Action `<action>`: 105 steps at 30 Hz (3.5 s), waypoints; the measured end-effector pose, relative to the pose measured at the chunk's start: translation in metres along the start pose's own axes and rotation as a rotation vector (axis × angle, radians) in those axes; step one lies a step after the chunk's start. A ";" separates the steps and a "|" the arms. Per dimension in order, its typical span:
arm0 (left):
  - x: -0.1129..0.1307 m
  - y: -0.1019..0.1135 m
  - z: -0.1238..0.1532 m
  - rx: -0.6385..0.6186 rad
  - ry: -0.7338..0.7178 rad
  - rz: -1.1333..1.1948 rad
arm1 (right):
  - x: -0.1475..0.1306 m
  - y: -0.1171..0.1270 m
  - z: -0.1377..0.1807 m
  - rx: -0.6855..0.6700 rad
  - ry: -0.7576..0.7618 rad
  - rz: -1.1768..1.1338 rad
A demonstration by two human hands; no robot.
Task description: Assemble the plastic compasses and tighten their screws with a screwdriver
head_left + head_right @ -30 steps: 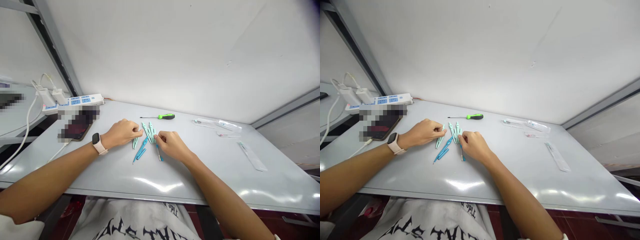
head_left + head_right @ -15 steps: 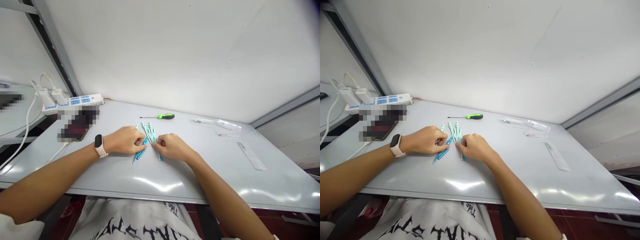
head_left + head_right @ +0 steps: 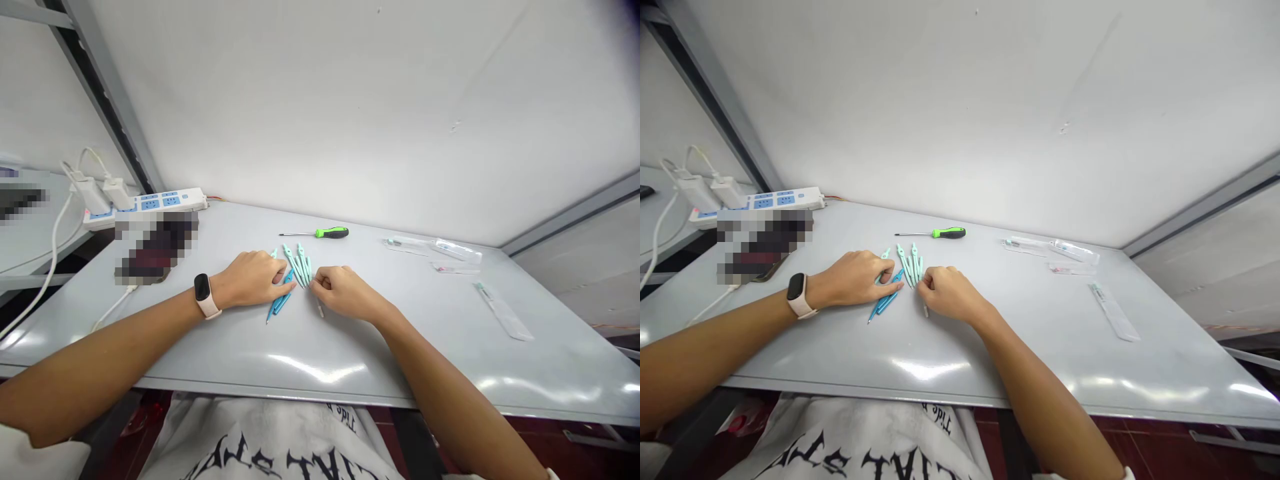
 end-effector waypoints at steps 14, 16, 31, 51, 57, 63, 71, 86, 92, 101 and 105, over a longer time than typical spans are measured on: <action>0.002 0.014 -0.002 0.265 -0.073 0.363 | 0.000 0.012 0.000 0.117 0.014 -0.572; 0.002 0.020 -0.001 0.324 -0.070 0.481 | -0.002 0.013 0.001 0.131 0.034 -0.608; 0.002 0.020 0.002 0.376 -0.150 0.705 | -0.001 0.018 0.001 0.212 0.087 -0.715; 0.007 0.009 -0.004 0.234 -0.190 0.837 | 0.000 0.034 0.007 0.477 0.249 -0.789; 0.007 0.011 -0.003 0.249 -0.182 0.766 | -0.003 0.036 0.013 0.542 0.269 -0.834; 0.009 0.014 -0.003 0.250 -0.180 0.737 | -0.005 0.037 0.017 0.581 0.294 -0.828; 0.010 0.015 -0.003 0.243 -0.182 0.711 | -0.009 0.036 0.017 0.585 0.345 -0.613; 0.007 0.013 -0.004 0.241 -0.167 0.740 | -0.026 0.029 0.019 0.456 0.492 -0.339; 0.007 0.012 -0.004 0.246 -0.173 0.761 | -0.028 0.029 0.022 0.475 0.582 -0.273; 0.007 0.010 -0.005 0.248 -0.183 0.797 | -0.024 0.028 0.023 0.533 0.696 -0.192; 0.006 0.009 -0.004 0.247 -0.181 0.807 | -0.024 0.027 0.023 0.521 0.692 -0.176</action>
Point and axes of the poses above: each hand's wrist, its own z-axis away from the middle knuckle, its own y-axis out of the back of the hand, x = y × z, the point moved 7 cm from there along -z, towards the middle knuckle, and after that the axes turned 5 degrees about -y, right-handed, at the moved point
